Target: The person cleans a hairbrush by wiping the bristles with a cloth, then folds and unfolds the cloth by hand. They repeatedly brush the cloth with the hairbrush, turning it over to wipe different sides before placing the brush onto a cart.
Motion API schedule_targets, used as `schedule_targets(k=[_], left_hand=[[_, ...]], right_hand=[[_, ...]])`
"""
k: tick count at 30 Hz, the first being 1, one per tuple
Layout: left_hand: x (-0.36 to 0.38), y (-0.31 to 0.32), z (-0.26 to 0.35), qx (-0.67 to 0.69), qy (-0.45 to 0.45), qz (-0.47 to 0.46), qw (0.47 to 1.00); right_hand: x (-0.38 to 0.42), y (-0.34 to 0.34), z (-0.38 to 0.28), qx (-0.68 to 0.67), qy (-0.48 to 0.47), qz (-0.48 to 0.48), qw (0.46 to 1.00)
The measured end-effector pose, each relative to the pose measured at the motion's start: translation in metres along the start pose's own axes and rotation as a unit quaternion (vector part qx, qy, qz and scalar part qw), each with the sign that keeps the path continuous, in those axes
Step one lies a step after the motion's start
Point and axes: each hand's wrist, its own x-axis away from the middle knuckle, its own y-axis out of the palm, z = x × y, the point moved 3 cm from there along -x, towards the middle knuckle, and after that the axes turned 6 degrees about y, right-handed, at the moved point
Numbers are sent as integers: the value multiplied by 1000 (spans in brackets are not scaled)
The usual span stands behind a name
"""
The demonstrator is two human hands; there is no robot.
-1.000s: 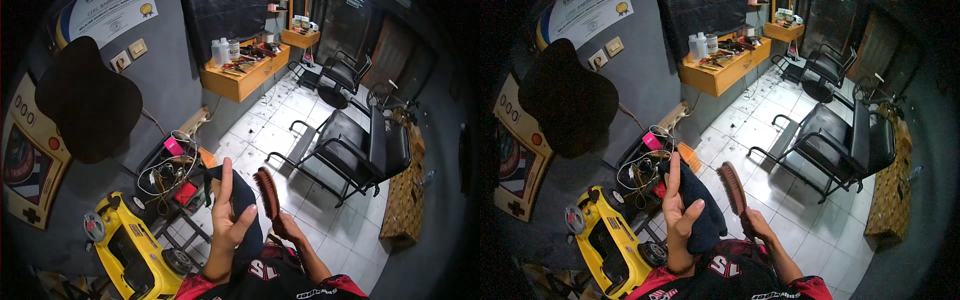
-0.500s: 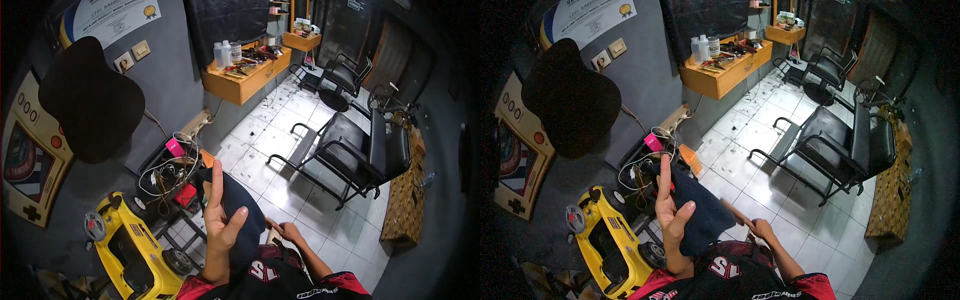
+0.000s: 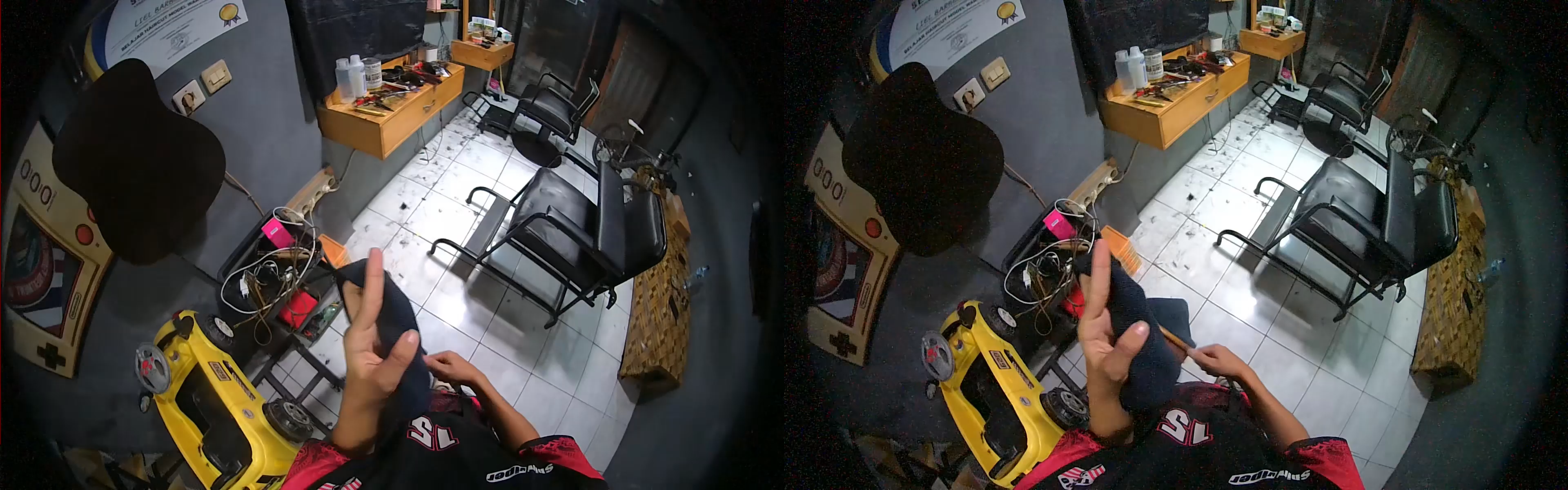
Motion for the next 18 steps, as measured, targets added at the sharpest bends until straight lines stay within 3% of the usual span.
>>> schedule_targets(k=[1,4,7,9,11,12,15,16,18], left_hand=[[0,-2,3,20,-4,9,1000],[-1,-12,5,33,3,16,999],[0,-8,3,61,-15,37,997],[-2,-2,5,80,-37,43,995],[2,-7,-4,35,-23,10,999],[4,-8,-8,13,-16,-8,1000],[2,-3,-3,16,-13,-24,999],[4,0,-3,48,-46,-14,998],[5,0,1,3,-33,-34,999]], right_hand=[[-7,-4,24,107,61,53,991],[-17,-12,86,241,59,184,951],[-4,-23,78,187,82,237,950],[14,-23,43,43,24,280,959],[25,-22,10,-207,-50,186,959],[33,-20,-6,-269,-104,134,948],[56,-12,-37,-318,-202,60,925],[60,-5,-49,-333,-157,83,926],[45,-2,-29,-253,-157,34,954]])
